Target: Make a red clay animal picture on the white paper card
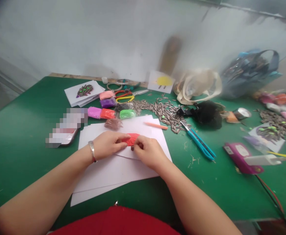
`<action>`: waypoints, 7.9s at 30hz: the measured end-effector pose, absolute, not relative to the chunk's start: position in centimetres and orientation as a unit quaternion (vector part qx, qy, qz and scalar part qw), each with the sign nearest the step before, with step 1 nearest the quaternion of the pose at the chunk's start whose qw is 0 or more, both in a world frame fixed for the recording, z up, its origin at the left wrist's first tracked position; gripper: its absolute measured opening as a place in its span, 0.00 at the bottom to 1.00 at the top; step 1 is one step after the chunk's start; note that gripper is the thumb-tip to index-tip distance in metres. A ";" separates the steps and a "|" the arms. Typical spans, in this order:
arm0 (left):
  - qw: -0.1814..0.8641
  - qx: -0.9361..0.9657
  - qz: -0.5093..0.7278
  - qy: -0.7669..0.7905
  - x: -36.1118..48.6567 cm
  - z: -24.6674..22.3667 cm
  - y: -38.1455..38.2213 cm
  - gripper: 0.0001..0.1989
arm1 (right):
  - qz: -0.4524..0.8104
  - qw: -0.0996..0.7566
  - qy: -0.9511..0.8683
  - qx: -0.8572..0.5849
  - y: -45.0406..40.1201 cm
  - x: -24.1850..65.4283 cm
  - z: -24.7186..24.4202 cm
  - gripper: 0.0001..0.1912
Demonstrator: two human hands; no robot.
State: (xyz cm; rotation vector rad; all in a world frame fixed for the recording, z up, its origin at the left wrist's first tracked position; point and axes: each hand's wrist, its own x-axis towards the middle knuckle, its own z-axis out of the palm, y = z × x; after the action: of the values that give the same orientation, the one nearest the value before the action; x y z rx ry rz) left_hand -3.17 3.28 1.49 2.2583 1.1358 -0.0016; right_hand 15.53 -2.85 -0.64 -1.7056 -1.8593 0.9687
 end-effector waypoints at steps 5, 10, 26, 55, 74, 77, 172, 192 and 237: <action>0.298 0.853 -0.005 0.429 -3.1 1.5 3.3 0.12 | 0.322 0.178 -0.692 -0.621 -2.8 15.4 -0.6 0.07; 0.293 0.851 -0.013 0.436 -3.0 1.6 3.3 0.11 | 0.360 0.212 -0.660 -0.624 -2.5 15.6 -0.6 0.08; 0.303 0.850 -0.002 0.431 -3.1 1.3 3.3 0.11 | 0.339 0.221 -0.667 -0.625 -2.6 15.2 -0.7 0.07; 0.301 0.851 -0.014 0.430 -3.0 1.7 3.3 0.12 | 0.323 0.201 -0.673 -0.634 -2.6 15.0 -0.7 0.07; 0.296 0.852 -0.005 0.432 -3.2 1.4 3.3 0.12 | 0.326 0.175 -0.690 -0.622 -2.6 15.5 -0.7 0.07; 0.297 0.854 -0.001 0.428 -3.2 1.3 3.3 0.13 | 0.323 0.169 -0.691 -0.624 -2.6 15.5 -0.6 0.08; 0.295 0.849 -0.008 0.438 -3.1 1.5 3.3 0.10 | 0.304 0.203 -0.703 -0.610 -2.7 15.8 -1.0 0.08; 0.288 0.851 -0.014 0.439 -3.0 1.7 3.2 0.13 | 0.320 0.200 -0.708 -0.597 -2.8 16.0 -1.1 0.08; 0.300 0.851 -0.005 0.431 -3.1 1.5 3.2 0.13 | 0.310 0.185 -0.709 -0.607 -2.8 15.8 -1.0 0.08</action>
State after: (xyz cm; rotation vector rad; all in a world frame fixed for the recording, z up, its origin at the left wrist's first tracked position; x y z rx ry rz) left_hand -3.14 3.25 1.53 2.2588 1.1428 -0.0132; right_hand 15.77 -2.78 -1.00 -1.7098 -1.9977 0.8726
